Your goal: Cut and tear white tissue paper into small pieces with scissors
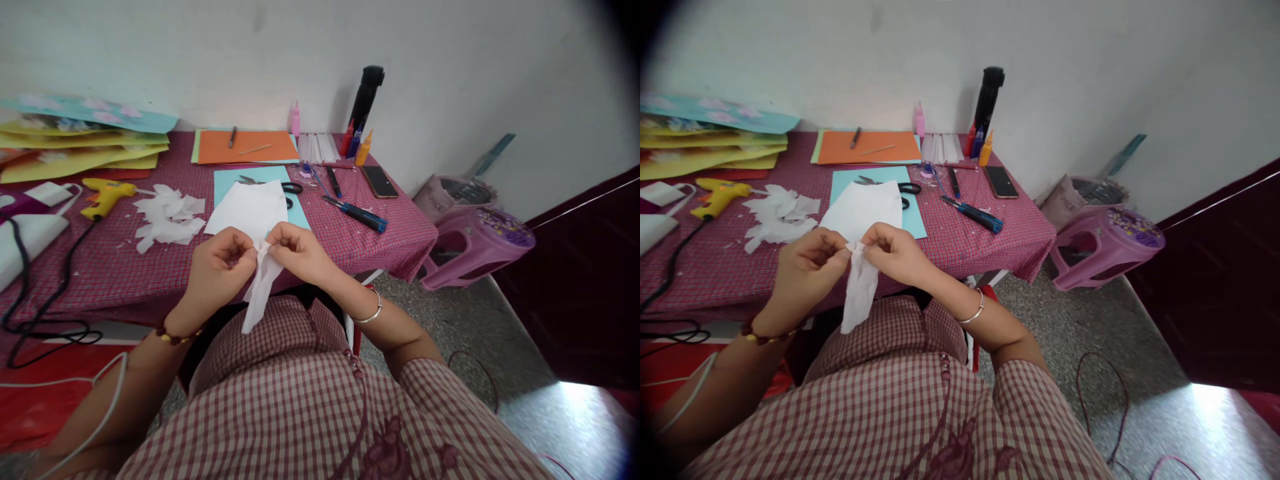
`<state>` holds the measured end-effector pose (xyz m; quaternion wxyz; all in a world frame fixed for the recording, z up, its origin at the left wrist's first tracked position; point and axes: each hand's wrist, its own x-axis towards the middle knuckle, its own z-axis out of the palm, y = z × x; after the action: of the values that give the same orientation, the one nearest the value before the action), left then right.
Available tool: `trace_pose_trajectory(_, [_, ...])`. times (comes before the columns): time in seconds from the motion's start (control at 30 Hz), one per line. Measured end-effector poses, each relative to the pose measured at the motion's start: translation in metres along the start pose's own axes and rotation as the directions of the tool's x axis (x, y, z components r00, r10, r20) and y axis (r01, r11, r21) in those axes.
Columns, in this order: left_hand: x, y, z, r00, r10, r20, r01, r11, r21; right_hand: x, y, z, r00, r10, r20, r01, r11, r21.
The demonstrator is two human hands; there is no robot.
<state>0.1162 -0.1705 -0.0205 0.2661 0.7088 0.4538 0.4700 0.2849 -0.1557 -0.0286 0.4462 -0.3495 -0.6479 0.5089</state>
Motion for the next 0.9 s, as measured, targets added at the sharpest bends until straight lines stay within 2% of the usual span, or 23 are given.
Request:
trace_pose_trajectory(0.1, [0.002,-0.004,0.0,0.995,-0.053,-0.084,0.049,0.998,-0.048,0.002,0.0,-0.001,0.998,-0.006,-0.061,0.011,0.996,0.09])
trace_pose_trajectory(0.2, [0.005,-0.008,-0.001,0.982,-0.1,-0.161,0.075,0.986,-0.151,0.003,0.004,-0.003,0.998,-0.003,-0.069,0.016,0.983,0.183])
trace_pose_trajectory(0.37, [0.01,-0.011,-0.004,0.964,-0.201,-0.177,0.14,0.941,-0.307,0.003,0.009,-0.005,0.998,-0.012,-0.064,0.024,0.979,0.202])
trace_pose_trajectory(0.47, [0.012,-0.013,-0.002,0.966,-0.238,-0.098,0.18,0.897,-0.402,0.002,0.007,-0.004,0.998,-0.009,-0.061,0.02,0.983,0.183])
trace_pose_trajectory(0.57, [0.012,-0.017,0.001,0.974,-0.204,0.095,0.224,0.863,-0.453,0.001,0.007,-0.002,0.998,-0.019,-0.054,0.026,0.992,0.125])
trace_pose_trajectory(0.63, [0.011,-0.017,0.002,0.961,-0.151,0.233,0.234,0.893,-0.385,0.0,0.008,-0.001,0.998,-0.046,-0.033,0.048,0.996,0.074])
trace_pose_trajectory(0.7, [0.009,-0.015,0.002,0.941,-0.124,0.316,0.21,0.943,-0.257,0.0,0.01,0.0,0.998,-0.069,-0.004,0.069,0.997,0.028])
trace_pose_trajectory(0.8, [0.007,-0.009,0.002,0.937,-0.111,0.332,0.159,0.98,-0.12,0.0,0.012,0.0,0.998,-0.068,0.015,0.068,0.998,0.009])
trace_pose_trajectory(0.9, [0.006,-0.008,0.001,0.952,-0.104,0.287,0.135,0.987,-0.091,0.001,0.011,0.0,0.999,-0.044,0.028,0.043,0.998,0.035])
